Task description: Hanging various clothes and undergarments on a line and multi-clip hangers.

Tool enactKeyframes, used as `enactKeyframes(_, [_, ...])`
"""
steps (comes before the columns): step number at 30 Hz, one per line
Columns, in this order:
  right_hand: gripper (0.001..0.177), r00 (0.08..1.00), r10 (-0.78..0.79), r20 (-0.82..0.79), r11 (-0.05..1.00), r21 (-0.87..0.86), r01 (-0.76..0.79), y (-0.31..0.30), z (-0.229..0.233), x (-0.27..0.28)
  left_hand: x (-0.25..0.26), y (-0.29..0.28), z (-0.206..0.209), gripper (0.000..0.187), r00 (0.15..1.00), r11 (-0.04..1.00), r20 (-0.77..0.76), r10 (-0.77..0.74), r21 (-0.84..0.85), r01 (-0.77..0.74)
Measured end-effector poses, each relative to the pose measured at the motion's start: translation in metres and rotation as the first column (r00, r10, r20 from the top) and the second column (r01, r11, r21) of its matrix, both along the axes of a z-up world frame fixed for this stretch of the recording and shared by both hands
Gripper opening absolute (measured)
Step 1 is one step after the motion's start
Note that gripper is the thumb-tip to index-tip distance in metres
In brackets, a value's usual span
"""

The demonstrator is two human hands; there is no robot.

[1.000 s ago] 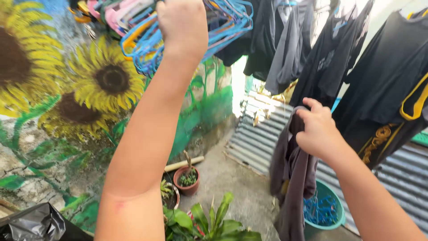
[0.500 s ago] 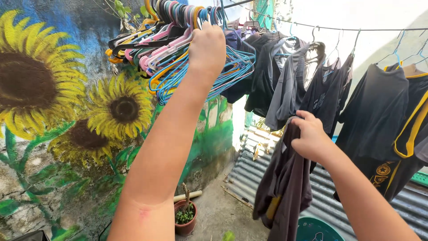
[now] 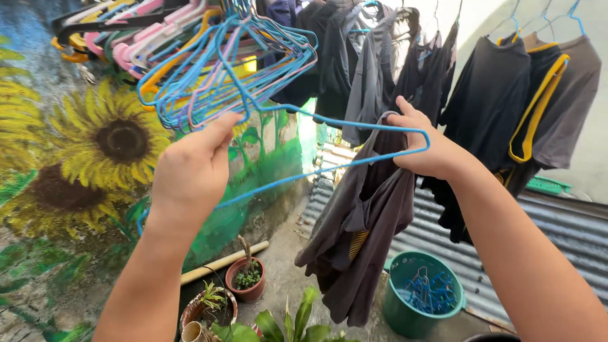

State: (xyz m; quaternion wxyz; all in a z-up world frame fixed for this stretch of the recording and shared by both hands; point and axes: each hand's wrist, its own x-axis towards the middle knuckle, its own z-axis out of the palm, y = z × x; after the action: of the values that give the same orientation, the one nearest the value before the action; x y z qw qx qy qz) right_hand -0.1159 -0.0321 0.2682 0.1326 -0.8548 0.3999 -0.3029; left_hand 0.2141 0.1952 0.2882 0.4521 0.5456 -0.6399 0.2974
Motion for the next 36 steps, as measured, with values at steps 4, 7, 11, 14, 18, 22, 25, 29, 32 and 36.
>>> enactKeyframes(4, [0.087, 0.987, 0.159, -0.014, 0.985, 0.064, -0.158, 0.029, -0.011, -0.013, -0.002, 0.014, -0.059, 0.028, 0.997, 0.999, -0.075, 0.008, 0.031, -0.005])
enactKeyframes(7, [0.086, 0.991, 0.126, -0.038, 0.982, 0.143, -0.119, 0.055, -0.009, -0.015, 0.009, 0.019, -0.085, 0.028, 0.994, 0.996, -0.075, 0.081, 0.032, -0.079])
enactKeyframes(11, [0.085, 0.994, 0.081, -0.078, 0.975, 0.212, -0.063, 0.074, -0.016, -0.010, -0.002, 0.008, -0.097, 0.031, 0.996, 0.991, -0.074, 0.047, 0.131, -0.037])
enactKeyframes(14, [0.085, 0.982, 0.074, -0.173, 0.992, 0.109, -0.056, 0.067, -0.035, -0.009, -0.018, -0.004, -0.102, 0.032, 1.000, 0.983, -0.018, 0.006, 0.184, -0.002])
enactKeyframes(18, [0.082, 0.988, -0.027, -0.154, 0.991, 0.123, 0.046, 0.064, -0.034, -0.017, -0.025, 0.003, -0.099, 0.036, 0.995, 0.991, 0.078, 0.057, 0.114, -0.066])
enactKeyframes(22, [0.089, 0.991, -0.057, -0.118, 0.986, 0.147, 0.074, 0.055, -0.042, -0.025, -0.038, -0.001, -0.101, 0.048, 0.979, 0.987, 0.186, 0.083, 0.120, -0.106])
enactKeyframes(25, [0.089, 0.994, 0.039, -0.107, 0.996, 0.080, -0.031, 0.056, -0.058, -0.018, -0.068, -0.029, -0.107, 0.048, 0.980, 0.983, 0.181, -0.085, 0.177, 0.053])
enactKeyframes(29, [0.084, 0.991, 0.098, -0.087, 0.995, 0.031, -0.095, 0.073, -0.054, 0.001, -0.115, -0.083, -0.128, 0.049, 0.940, 0.939, 0.128, -0.318, 0.183, 0.292])
enactKeyframes(32, [0.052, 0.992, 0.112, -0.055, 0.993, -0.019, -0.114, 0.063, -0.046, -0.008, -0.133, -0.134, -0.152, 0.039, 0.864, 0.863, 0.044, -0.502, 0.095, 0.497])
enactKeyframes(36, [0.024, 0.993, 0.074, -0.095, 0.976, 0.212, -0.053, 0.055, -0.050, -0.030, -0.143, -0.158, -0.180, 0.022, 0.744, 0.754, -0.130, -0.655, -0.068, 0.653])
